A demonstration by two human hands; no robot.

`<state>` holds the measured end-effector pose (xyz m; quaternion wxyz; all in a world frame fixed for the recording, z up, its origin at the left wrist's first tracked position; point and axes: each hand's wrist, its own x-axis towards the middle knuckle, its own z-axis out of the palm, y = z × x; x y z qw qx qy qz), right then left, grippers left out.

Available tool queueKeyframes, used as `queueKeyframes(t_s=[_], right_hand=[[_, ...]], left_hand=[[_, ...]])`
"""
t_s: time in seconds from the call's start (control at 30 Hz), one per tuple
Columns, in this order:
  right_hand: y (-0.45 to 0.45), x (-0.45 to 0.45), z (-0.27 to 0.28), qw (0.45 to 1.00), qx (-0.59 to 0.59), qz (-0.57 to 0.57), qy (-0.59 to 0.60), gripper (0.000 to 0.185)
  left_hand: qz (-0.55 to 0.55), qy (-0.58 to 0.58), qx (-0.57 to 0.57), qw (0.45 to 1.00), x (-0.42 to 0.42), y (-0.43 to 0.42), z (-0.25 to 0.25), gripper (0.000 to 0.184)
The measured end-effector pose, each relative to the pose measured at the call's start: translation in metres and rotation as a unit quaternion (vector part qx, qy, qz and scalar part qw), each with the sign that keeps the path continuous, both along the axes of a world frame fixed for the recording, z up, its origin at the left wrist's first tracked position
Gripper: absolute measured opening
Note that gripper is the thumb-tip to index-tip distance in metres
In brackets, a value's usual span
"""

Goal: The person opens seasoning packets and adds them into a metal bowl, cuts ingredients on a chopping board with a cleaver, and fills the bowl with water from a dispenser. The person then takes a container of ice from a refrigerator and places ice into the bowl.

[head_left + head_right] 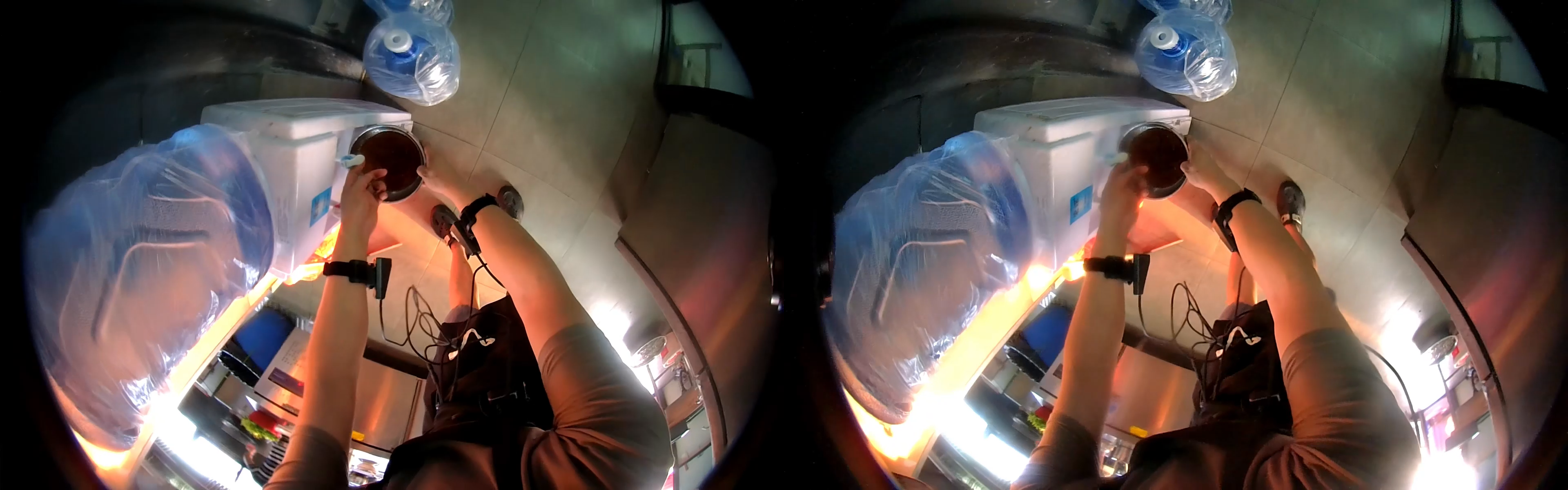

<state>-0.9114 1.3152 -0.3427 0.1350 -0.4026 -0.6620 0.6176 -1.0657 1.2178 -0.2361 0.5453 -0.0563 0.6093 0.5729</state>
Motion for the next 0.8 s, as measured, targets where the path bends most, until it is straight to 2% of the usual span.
queueKeyframes(t_s=[0.03, 0.07, 0.13, 0.2, 0.3, 0.37, 0.4, 0.43, 0.47, 0.53, 0.57, 0.6, 0.63, 0.67, 0.7, 0.73, 0.77, 0.8], right_hand=[[-0.001, 0.0, -0.001, 0.998, 0.055, 0.001, -0.011, 0.052], [0.001, 0.0, -0.002, 0.998, 0.06, 0.007, -0.01, 0.052], [0.007, 0.001, 0.011, 0.998, -0.022, 0.021, -0.048, 0.051], [0.009, -0.004, 0.005, 0.999, -0.029, 0.023, -0.036, 0.051], [0.005, -0.011, -0.029, 0.998, -0.042, 0.045, -0.015, 0.051], [0.006, -0.009, -0.033, 0.996, -0.041, 0.074, 0.0, 0.051], [0.01, -0.009, -0.025, 0.992, -0.093, 0.076, -0.026, 0.048], [0.012, -0.01, -0.028, 0.985, -0.145, 0.081, -0.052, 0.045], [0.013, -0.013, -0.026, 0.983, -0.141, 0.108, -0.047, 0.045], [0.009, -0.012, -0.05, 0.987, -0.132, 0.069, -0.053, 0.042], [0.01, -0.01, -0.068, 0.987, -0.123, 0.094, -0.046, 0.042], [0.02, -0.008, -0.089, 0.986, -0.063, 0.147, -0.055, 0.042], [0.03, -0.004, -0.093, 0.979, 0.007, 0.198, -0.057, 0.042], [0.037, -0.004, -0.084, 0.971, -0.026, 0.22, -0.086, 0.044], [0.047, -0.006, -0.076, 0.96, -0.057, 0.248, -0.117, 0.047], [0.055, -0.001, -0.089, 0.957, 0.041, 0.268, -0.098, 0.051], [0.066, 0.002, -0.106, 0.944, 0.135, 0.293, -0.064, 0.056], [0.07, -0.006, -0.071, 0.948, 0.009, 0.309, -0.078, 0.062]], left_hand=[[0.006, 0.0, 0.003, 1.0, 0.001, -0.002, 0.0, 0.044], [0.0, 0.007, 0.019, 1.0, 0.002, -0.002, -0.001, 0.044], [0.0, 0.015, 0.04, 0.999, 0.003, 0.001, -0.001, 0.044], [0.013, 0.012, 0.009, 1.0, 0.0, 0.006, -0.003, 0.038], [0.003, 0.013, 0.059, 0.998, 0.002, 0.006, 0.002, 0.031], [0.001, 0.021, 0.048, 0.999, 0.012, -0.002, 0.007, 0.03], [-0.018, 0.026, 0.032, 0.999, 0.016, -0.005, 0.009, 0.028], [-0.011, 0.045, 0.003, 0.999, 0.022, -0.013, 0.009, 0.03], [0.015, 0.055, 0.004, 0.998, 0.03, -0.026, 0.015, 0.03], [-0.003, 0.056, -0.005, 0.998, 0.05, -0.066, 0.02, 0.025], [-0.028, 0.117, -0.009, 0.993, 0.058, -0.088, 0.025, 0.023], [-0.051, 0.171, -0.021, 0.984, 0.065, -0.106, 0.028, 0.021], [-0.098, 0.297, -0.081, 0.946, 0.081, -0.139, 0.024, 0.021], [-0.141, 0.413, -0.149, 0.887, 0.095, -0.179, 0.01, 0.021], [-0.117, 0.352, -0.19, 0.909, 0.11, -0.214, -0.002, 0.021], [-0.082, 0.287, -0.23, 0.926, 0.124, -0.246, -0.007, 0.022], [0.025, 0.173, -0.253, 0.952, 0.135, -0.27, -0.004, 0.021], [0.143, 0.056, -0.261, 0.953, 0.148, -0.287, 0.003, 0.02]])
